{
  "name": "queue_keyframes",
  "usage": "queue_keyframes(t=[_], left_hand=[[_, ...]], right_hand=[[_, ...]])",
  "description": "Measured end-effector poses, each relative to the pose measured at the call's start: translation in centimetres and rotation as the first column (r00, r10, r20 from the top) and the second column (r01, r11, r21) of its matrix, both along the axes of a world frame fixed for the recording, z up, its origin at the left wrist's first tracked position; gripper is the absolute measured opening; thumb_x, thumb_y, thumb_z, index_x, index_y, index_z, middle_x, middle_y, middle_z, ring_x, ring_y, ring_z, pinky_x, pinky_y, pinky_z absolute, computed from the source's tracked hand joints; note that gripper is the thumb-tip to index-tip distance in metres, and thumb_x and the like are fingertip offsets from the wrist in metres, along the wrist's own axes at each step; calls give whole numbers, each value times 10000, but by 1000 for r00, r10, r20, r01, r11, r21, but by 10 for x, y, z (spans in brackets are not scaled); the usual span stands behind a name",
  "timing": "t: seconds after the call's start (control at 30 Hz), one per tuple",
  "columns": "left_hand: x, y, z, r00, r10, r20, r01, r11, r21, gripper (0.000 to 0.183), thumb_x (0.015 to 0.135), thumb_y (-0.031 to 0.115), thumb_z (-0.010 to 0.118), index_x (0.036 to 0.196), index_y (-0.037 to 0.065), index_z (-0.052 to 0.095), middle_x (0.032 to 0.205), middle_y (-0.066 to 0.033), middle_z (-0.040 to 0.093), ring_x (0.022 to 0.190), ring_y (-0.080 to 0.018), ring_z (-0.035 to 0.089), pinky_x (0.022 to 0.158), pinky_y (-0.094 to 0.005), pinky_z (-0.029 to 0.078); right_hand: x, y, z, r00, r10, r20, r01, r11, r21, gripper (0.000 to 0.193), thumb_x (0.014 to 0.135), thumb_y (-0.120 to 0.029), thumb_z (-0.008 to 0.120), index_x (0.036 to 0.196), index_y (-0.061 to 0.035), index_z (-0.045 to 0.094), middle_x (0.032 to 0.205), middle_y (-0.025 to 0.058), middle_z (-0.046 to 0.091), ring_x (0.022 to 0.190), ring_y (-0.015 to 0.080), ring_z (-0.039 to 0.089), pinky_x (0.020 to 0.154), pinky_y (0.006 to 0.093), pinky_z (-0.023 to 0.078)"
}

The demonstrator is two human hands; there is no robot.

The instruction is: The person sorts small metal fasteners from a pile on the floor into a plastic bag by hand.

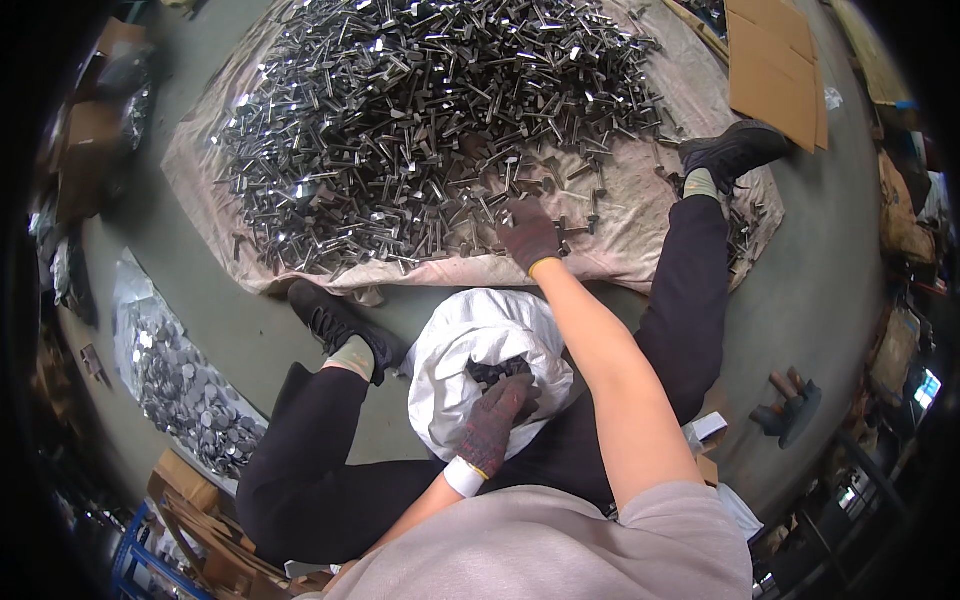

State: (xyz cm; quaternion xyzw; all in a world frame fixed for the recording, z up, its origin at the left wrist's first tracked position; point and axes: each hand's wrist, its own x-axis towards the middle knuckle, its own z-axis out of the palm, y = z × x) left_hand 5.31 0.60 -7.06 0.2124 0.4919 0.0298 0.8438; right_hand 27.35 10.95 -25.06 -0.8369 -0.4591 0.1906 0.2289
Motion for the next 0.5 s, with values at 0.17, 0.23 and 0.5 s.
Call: queue_keyframes(t=[0.17, 0.23, 0.5], left_hand=[[3, 13, 14, 991, 136, -13, -137, 986, -92, 433, 989, 345, 564, 1280, 26, 595, 1131, -96, 663, 990, -183, 631, 895, -302, 499], [7, 26, 22, 986, 164, 38, -161, 984, -74, 437, 1004, 343, 539, 1275, 5, 594, 1128, -96, 663, 997, -173, 632, 887, -301, 501], [66, 96, -1, 826, 548, 128, -546, 836, -54, 384, 991, 330, 559, 1246, 46, 594, 1132, -55, 656, 1024, -193, 623, 904, -335, 477]], right_hand=[[22, -8, 45, -88, -343, -935, 516, 788, -337, 80, 876, -132, 667, 935, -95, 629, 824, 65, 655, 718, 196, 642, 484, 313, 509], [33, -16, 60, -442, -194, -876, 516, 744, -425, 78, 885, -131, 658, 938, -81, 629, 847, 81, 656, 729, 207, 645, 488, 294, 508], [7, -13, 159, -583, 390, -713, 655, 745, -128, 248, 926, -259, 616, 1013, -31, 663, 1019, 164, 668, 949, 347, 672, 797, 486, 596]])
